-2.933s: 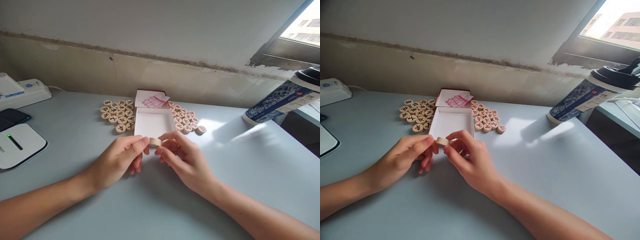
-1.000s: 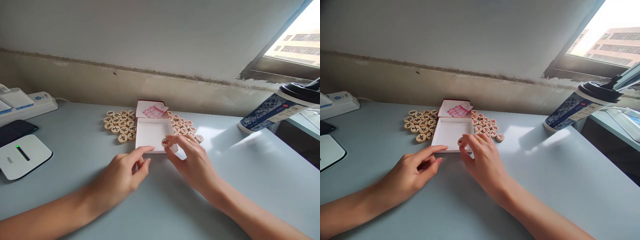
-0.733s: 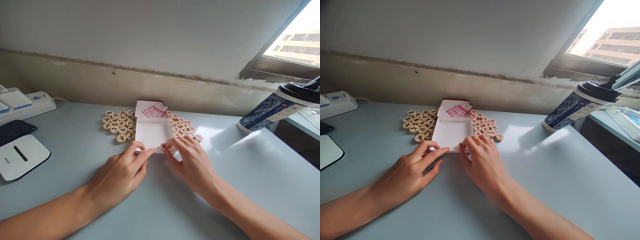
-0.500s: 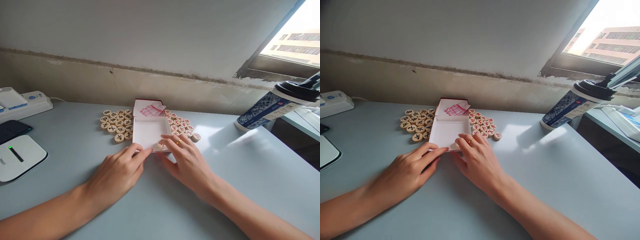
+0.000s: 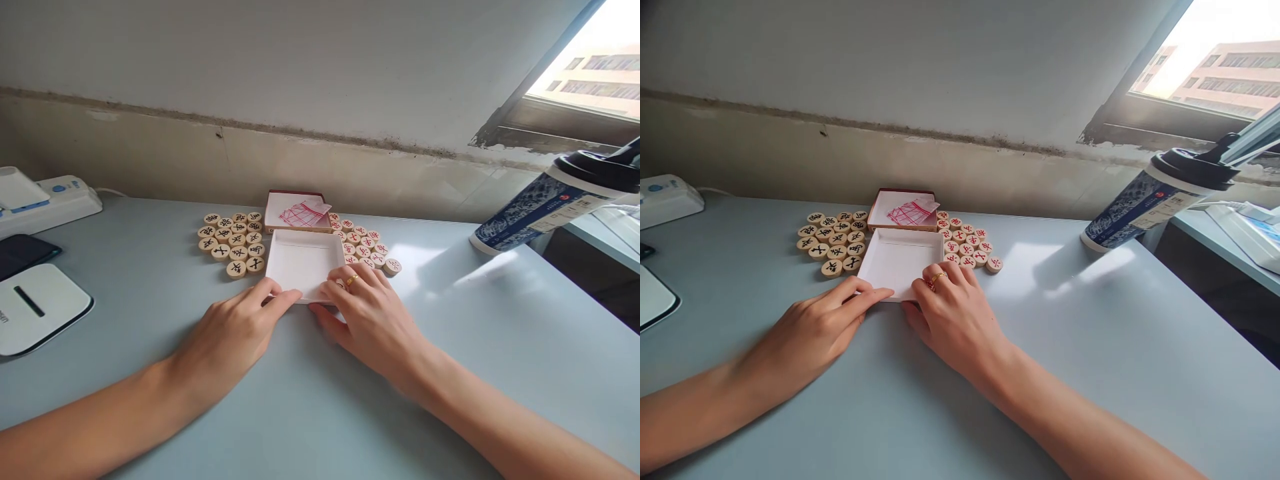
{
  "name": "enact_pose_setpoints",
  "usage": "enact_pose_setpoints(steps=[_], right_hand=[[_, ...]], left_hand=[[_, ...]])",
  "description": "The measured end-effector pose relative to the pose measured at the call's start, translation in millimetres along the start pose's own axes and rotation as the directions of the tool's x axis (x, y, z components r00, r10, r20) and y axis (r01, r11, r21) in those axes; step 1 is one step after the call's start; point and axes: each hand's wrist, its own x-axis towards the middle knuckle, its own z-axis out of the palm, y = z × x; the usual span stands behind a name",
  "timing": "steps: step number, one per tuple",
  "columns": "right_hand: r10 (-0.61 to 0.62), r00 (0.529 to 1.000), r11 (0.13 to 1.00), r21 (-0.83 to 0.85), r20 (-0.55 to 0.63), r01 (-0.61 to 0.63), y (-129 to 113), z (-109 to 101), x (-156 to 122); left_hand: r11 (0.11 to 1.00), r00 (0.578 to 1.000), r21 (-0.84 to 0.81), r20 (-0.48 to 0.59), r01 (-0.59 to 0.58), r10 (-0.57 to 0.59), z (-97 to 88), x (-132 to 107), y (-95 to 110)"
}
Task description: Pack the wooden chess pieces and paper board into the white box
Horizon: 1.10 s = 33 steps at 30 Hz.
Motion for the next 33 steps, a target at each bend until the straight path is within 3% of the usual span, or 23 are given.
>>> enact_pose_setpoints(steps=[9,25,33], right_hand=[[-0.026,0.999,0.999,-0.039,0.022,0.027,-2.0,-3.1,0.7],[-0.035,0.999,0.992,-0.120,0.035,0.039,-4.1,-5.8,1.0],[-0.043,0.999,0.985,-0.170,0.007,0.043,-3.2,-8.0,0.8]], left_hand=[[0.990,0.996,0.133,0.077,0.044,-0.055,-2.9,3.2,1.8],[0.984,0.989,0.171,0.130,0.050,-0.073,-4.1,3.8,3.3],[0.986,0.997,0.166,0.067,0.023,-0.035,-2.7,3.1,2.0]])
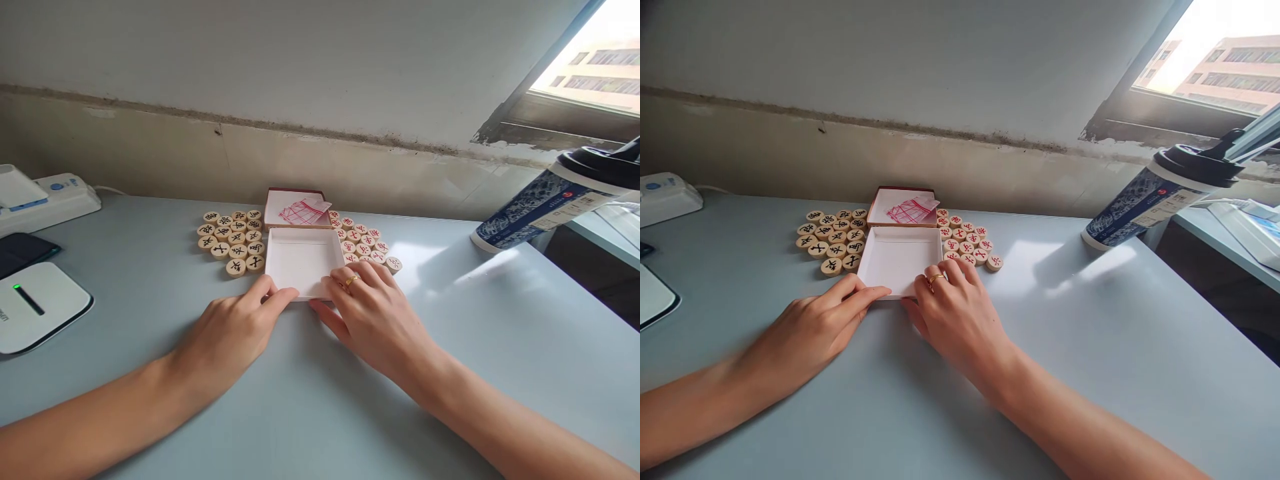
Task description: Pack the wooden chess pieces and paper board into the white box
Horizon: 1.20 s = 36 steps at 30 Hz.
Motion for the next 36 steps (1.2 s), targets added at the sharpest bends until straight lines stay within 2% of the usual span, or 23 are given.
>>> enact_pose_setpoints(steps=[5,8,18,27,36], right_hand=[[-0.036,0.998,0.997,0.065,0.059,0.032,-0.6,-0.3,0.4],[-0.050,0.997,0.997,0.061,0.054,0.046,-0.9,-0.9,0.3],[-0.043,0.997,0.999,0.001,-0.070,0.043,-3.4,-4.7,-1.0],[-0.022,0.998,0.996,0.091,0.051,0.017,-2.3,-2.8,0.6],[0.000,1.000,1.000,-0.007,-0.024,0.000,-6.2,-8.8,-2.4]], left_hand=[[1.000,1.000,0.012,-0.007,-0.004,0.004,-0.4,-0.8,0.3],[1.000,1.000,0.012,0.005,-0.001,0.001,0.2,-0.5,0.1],[1.000,1.000,-0.016,0.021,0.011,-0.011,-1.3,-0.1,0.7],[1.000,1.000,-0.017,-0.021,-0.009,0.009,1.9,0.9,-0.6],[1.000,1.000,-0.022,-0.016,-0.010,0.010,0.2,-1.1,-0.3]])
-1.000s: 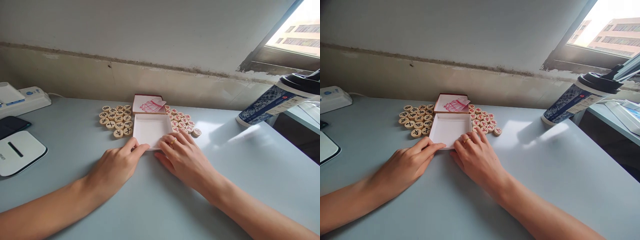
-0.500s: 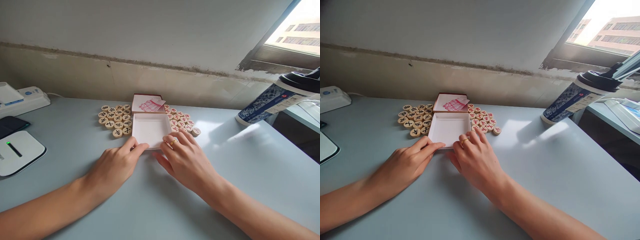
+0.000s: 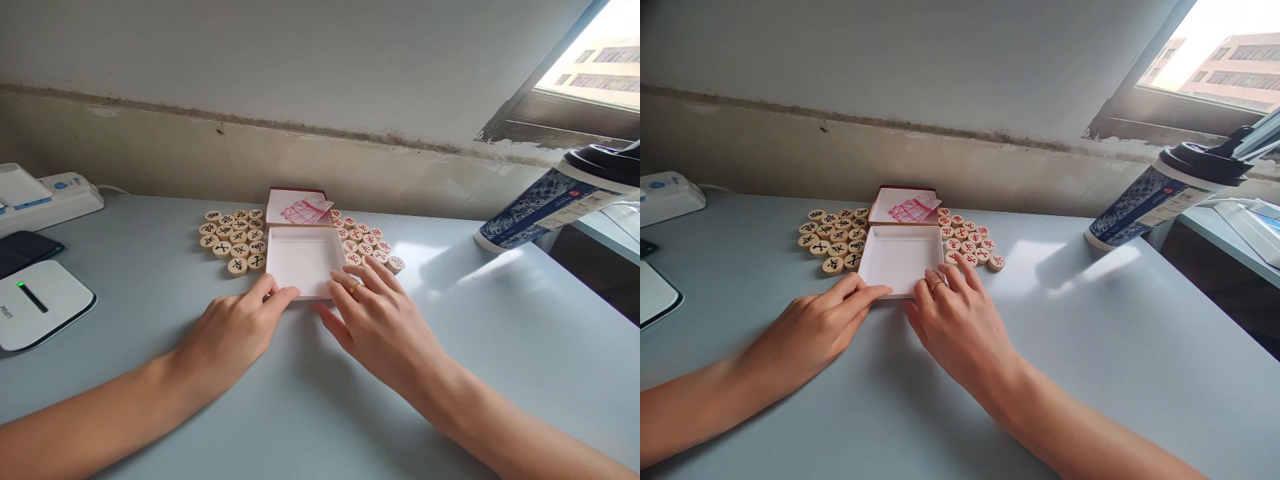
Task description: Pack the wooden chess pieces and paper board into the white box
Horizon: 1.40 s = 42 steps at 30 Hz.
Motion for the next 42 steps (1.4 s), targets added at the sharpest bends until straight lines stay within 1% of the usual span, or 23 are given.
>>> enact_pose_setpoints(steps=[4,10,16,19,20,22,25,28,31,34,37,39,42], right_hand=[[-0.010,1.000,0.999,-0.041,-0.020,0.009,-3.1,-4.6,-1.4],[0.008,1.000,0.998,-0.057,0.007,-0.008,-4.7,-6.9,-1.7],[0.073,0.997,0.987,-0.141,-0.020,-0.075,-0.5,-6.0,-1.5],[0.147,0.989,0.974,-0.173,-0.025,-0.149,3.3,-6.6,-0.6],[0.177,0.984,0.965,-0.193,-0.007,-0.175,5.0,-6.8,-0.2],[0.236,0.969,0.944,-0.253,0.071,-0.211,9.1,-6.9,0.7],[0.292,0.935,0.923,-0.318,0.203,-0.219,15.5,-5.3,1.4],[0.281,0.925,0.936,-0.287,0.254,-0.205,19.5,-2.2,0.8],[0.251,0.931,0.953,-0.235,0.267,-0.189,20.4,0.6,-1.2],[0.231,0.943,0.958,-0.223,0.240,-0.178,19.8,1.2,-2.6],[0.205,0.963,0.959,-0.230,0.175,-0.162,18.7,0.5,-2.6],[0.194,0.970,0.960,-0.233,0.144,-0.157,17.9,0.3,-2.6],[0.179,0.975,0.962,-0.232,0.128,-0.146,17.4,1.0,-3.4]], left_hand=[[1.000,1.000,0.014,-0.014,-0.007,0.007,0.3,0.6,0.2],[1.000,1.000,0.024,0.006,0.008,-0.008,0.2,0.6,0.2],[1.000,1.000,0.011,0.013,0.019,-0.020,0.5,0.4,0.4],[1.000,1.000,-0.006,-0.027,-0.007,0.007,0.8,0.5,0.4],[1.000,0.999,-0.008,-0.046,-0.017,0.017,1.1,0.3,0.1],[0.999,0.996,-0.014,-0.081,-0.034,0.033,1.9,-0.3,-0.9],[0.999,0.992,-0.029,-0.122,-0.045,0.041,3.2,-1.8,-2.4],[0.999,0.987,-0.035,-0.159,-0.041,0.035,3.8,-3.5,-2.9],[0.999,0.985,-0.025,-0.173,-0.030,0.026,4.1,-4.9,-2.4],[1.000,0.980,-0.014,-0.196,-0.025,0.022,5.0,-5.7,-1.9],[0.998,0.968,-0.039,-0.250,-0.048,0.037,6.0,-6.7,-1.2],[0.995,0.954,-0.067,-0.294,-0.077,0.054,5.7,-7.5,-0.3],[0.978,0.942,-0.138,-0.317,-0.159,0.108,3.3,-8.2,1.2]])
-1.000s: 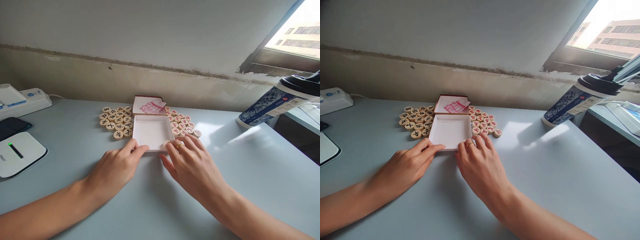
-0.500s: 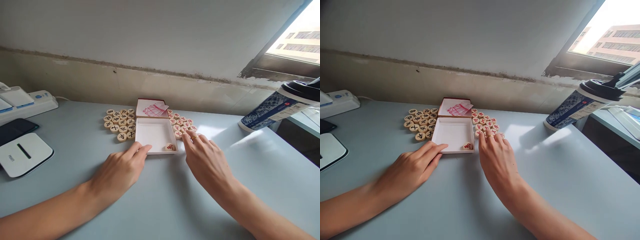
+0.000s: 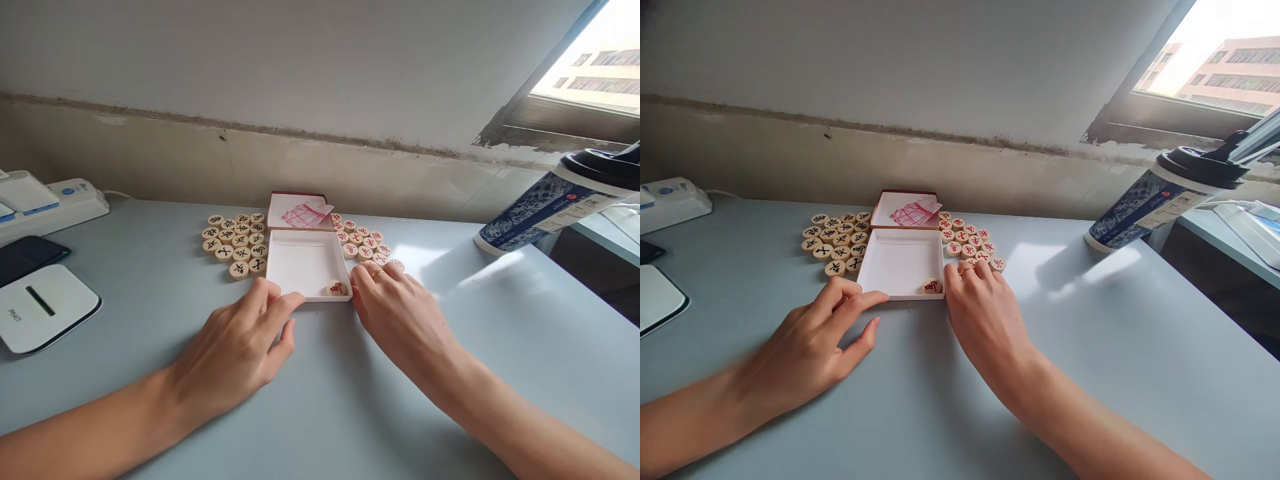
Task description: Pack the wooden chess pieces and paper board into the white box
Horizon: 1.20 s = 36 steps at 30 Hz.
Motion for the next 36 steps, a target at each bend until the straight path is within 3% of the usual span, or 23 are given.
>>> enact_pose_setpoints(steps=[4,6,9,12,14,16,18,22,28,31,36], right_hand=[[-0.021,0.999,0.999,-0.050,-0.039,0.019,1.0,-1.7,0.0],[-0.013,0.995,0.998,-0.065,-0.103,0.007,1.0,-5.4,1.4],[-0.002,0.971,1.000,0.026,-0.240,0.008,-2.5,-11.4,3.7],[-0.048,0.957,0.918,0.366,-0.287,0.156,-12.1,-13.2,2.8],[-0.112,0.961,0.735,0.630,-0.253,0.252,-20.0,-11.4,-0.1],[-0.171,0.965,0.550,0.793,-0.199,0.261,-26.5,-8.8,-3.5],[-0.198,0.969,0.456,0.862,-0.146,0.223,-30.0,-6.8,-5.9],[-0.196,0.978,0.365,0.920,-0.077,0.145,-29.7,-6.3,-5.3],[-0.163,0.977,0.143,0.983,0.139,-0.116,-26.5,-8.9,1.5],[-0.146,0.962,0.128,0.969,0.231,-0.213,-23.8,-10.2,5.1],[-0.148,0.957,0.127,0.964,0.250,-0.232,-22.3,-9.9,6.6]], left_hand=[[0.978,0.989,-0.155,0.023,-0.141,0.146,-3.0,1.3,1.4],[0.961,0.985,-0.230,0.041,-0.155,0.169,-4.0,1.6,1.3],[0.919,0.988,-0.393,0.122,-0.039,0.094,-6.4,2.0,0.4],[0.838,0.963,-0.522,0.270,0.158,-0.013,-10.1,3.8,-1.3],[0.776,0.933,-0.566,0.351,0.280,-0.081,-12.3,6.3,-2.5],[0.715,0.902,-0.593,0.413,0.372,-0.126,-13.5,9.5,-3.4],[0.665,0.868,-0.601,0.474,0.443,-0.150,-14.1,12.8,-3.8],[0.585,0.821,-0.617,0.547,0.527,-0.163,-15.4,16.7,-4.2],[0.544,0.818,-0.630,0.531,0.555,-0.220,-16.7,15.8,-5.7],[0.527,0.816,-0.632,0.513,0.569,-0.266,-13.3,13.9,-6.4],[0.537,0.801,-0.604,0.524,0.589,-0.289,-11.9,12.5,-6.2]])
